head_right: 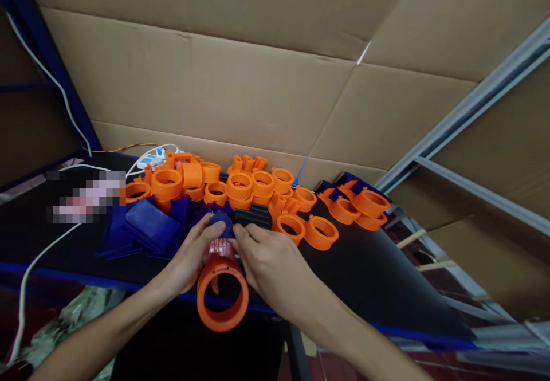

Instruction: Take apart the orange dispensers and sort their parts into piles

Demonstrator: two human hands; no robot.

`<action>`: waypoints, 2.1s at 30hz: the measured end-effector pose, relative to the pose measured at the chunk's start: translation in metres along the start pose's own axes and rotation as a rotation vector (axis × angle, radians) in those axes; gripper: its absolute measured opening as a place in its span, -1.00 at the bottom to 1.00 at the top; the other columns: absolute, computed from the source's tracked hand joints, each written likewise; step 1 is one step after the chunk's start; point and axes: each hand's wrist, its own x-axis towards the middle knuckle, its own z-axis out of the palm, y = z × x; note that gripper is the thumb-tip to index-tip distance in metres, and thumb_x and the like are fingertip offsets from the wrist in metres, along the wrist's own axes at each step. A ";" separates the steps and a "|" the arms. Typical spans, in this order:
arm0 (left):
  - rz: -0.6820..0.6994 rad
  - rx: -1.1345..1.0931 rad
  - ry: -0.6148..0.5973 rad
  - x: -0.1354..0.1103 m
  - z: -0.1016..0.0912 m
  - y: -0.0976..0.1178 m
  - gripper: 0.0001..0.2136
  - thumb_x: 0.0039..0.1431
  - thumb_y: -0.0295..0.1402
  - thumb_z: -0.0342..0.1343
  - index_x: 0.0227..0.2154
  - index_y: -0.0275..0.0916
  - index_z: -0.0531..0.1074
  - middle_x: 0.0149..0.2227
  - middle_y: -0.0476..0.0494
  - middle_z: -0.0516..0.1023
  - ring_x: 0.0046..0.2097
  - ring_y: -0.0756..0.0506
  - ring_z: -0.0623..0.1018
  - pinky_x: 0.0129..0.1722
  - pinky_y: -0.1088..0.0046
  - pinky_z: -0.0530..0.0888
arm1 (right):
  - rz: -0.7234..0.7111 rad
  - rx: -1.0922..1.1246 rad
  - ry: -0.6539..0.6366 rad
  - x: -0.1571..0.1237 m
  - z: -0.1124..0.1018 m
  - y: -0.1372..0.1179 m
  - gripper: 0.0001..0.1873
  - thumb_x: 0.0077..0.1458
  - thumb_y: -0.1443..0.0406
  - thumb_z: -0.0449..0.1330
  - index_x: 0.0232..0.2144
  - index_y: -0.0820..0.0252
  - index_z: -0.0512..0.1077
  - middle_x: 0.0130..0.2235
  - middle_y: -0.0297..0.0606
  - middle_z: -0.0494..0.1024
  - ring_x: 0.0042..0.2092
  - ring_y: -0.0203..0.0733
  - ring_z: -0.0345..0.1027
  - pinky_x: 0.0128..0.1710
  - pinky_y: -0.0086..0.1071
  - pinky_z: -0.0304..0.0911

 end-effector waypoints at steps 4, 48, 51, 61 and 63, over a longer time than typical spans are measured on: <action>-0.042 0.008 0.008 0.000 -0.001 0.003 -0.60 0.07 -0.07 0.30 -0.16 -0.20 0.38 -0.39 0.04 0.48 -0.51 0.02 0.48 -0.51 0.51 0.43 | -0.047 0.018 -0.030 0.009 -0.007 0.004 -0.75 0.35 0.41 -0.02 -0.16 0.37 0.46 -0.32 -0.13 0.52 -0.35 -0.21 0.43 -0.37 -0.37 0.35; 0.045 0.165 -0.351 -0.057 0.009 0.039 -0.60 0.23 -0.13 0.19 0.03 -0.23 0.37 -0.34 -0.21 0.61 -0.24 -0.20 0.63 -0.18 0.32 0.52 | -0.128 0.044 -0.052 0.141 0.107 -0.077 -0.57 0.18 0.06 0.23 -0.04 0.24 0.40 0.14 -0.01 0.33 0.10 0.07 0.20 -0.11 -0.13 0.45; 0.028 0.154 -0.356 -0.056 0.010 0.039 -0.60 0.23 -0.11 0.18 0.04 -0.21 0.36 -0.32 -0.20 0.60 -0.26 -0.18 0.63 -0.19 0.34 0.52 | -0.083 0.042 -0.070 0.143 0.109 -0.075 -0.72 0.19 0.21 0.22 -0.09 0.21 0.41 0.09 -0.04 0.36 0.09 0.03 0.20 -0.11 -0.16 0.45; 0.011 0.143 -0.387 -0.054 0.009 0.035 -0.64 0.24 -0.13 0.18 0.01 -0.20 0.36 -0.34 -0.15 0.59 -0.29 -0.18 0.63 -0.20 0.31 0.52 | -0.063 0.044 0.014 0.157 0.127 -0.073 -0.65 0.24 0.17 0.19 -0.03 0.28 0.38 0.08 0.03 0.35 0.10 0.06 0.19 -0.02 -0.11 0.39; 0.015 0.153 -0.392 -0.054 0.010 0.035 -0.65 0.25 -0.14 0.17 0.00 -0.21 0.36 -0.35 -0.15 0.60 -0.27 -0.17 0.62 -0.18 0.31 0.52 | -0.068 0.025 0.008 0.157 0.128 -0.073 -0.65 0.24 0.15 0.20 -0.04 0.27 0.39 0.08 0.03 0.36 0.10 0.06 0.20 -0.03 -0.09 0.38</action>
